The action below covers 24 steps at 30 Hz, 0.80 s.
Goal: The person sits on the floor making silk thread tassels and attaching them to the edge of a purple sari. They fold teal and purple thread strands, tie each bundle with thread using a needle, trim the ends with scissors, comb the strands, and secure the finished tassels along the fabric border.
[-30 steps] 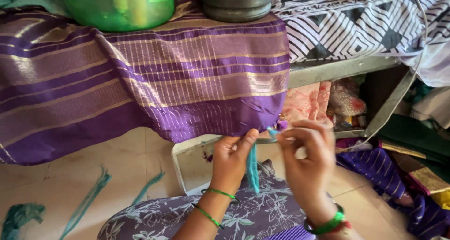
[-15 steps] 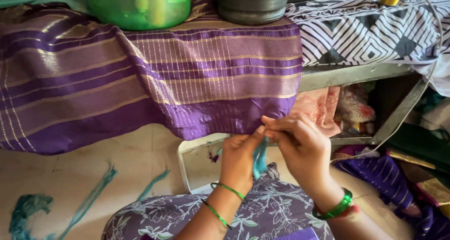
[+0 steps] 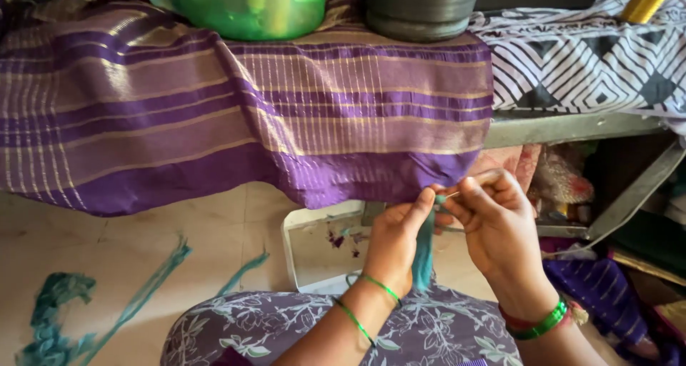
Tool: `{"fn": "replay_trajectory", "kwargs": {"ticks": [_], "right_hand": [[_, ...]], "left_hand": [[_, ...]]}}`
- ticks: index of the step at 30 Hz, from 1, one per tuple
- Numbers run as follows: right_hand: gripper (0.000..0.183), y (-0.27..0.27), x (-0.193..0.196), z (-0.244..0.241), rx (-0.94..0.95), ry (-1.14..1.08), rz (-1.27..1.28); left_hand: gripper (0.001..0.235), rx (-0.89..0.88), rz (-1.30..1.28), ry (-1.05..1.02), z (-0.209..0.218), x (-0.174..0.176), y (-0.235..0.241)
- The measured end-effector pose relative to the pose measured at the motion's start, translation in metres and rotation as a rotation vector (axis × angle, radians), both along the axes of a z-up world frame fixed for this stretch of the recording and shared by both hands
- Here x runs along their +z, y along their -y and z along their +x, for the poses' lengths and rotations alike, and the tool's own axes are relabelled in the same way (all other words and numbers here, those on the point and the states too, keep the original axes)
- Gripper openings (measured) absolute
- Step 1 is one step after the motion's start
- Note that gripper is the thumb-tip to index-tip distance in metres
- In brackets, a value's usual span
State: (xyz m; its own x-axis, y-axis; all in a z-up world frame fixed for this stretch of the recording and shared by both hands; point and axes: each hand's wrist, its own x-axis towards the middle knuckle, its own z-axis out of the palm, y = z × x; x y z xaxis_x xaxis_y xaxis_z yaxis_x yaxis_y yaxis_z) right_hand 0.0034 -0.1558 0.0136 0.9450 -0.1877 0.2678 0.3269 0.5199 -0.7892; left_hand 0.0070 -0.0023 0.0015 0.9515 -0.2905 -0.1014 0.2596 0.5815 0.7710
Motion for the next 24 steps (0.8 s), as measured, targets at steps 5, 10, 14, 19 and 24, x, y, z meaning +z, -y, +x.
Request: {"fn": "replay_trajectory", "kwargs": {"ticks": [5,10,14,19,24], "right_hand": [[0.004,-0.002,0.039,-0.011,-0.062,0.014,-0.225],[0.005,0.024,0.091,-0.022,-0.273,0.198,-0.362],[0.01,0.04,0.11,-0.029,-0.314,0.373,-0.304],[0.01,0.045,0.112,-0.036,-0.349,0.418,-0.256],[0.014,0.04,0.114,-0.058,-0.417,0.371,-0.331]], "left_hand": [[0.023,-0.03,-0.046,0.014,0.014,-0.002,0.0],[0.023,-0.061,-0.008,0.056,0.02,-0.005,0.0],[0.024,-0.012,0.066,0.115,0.023,-0.006,-0.002],[0.028,0.01,0.089,0.163,0.023,-0.014,0.0],[0.025,0.178,0.368,0.343,0.015,-0.032,-0.003]]}}
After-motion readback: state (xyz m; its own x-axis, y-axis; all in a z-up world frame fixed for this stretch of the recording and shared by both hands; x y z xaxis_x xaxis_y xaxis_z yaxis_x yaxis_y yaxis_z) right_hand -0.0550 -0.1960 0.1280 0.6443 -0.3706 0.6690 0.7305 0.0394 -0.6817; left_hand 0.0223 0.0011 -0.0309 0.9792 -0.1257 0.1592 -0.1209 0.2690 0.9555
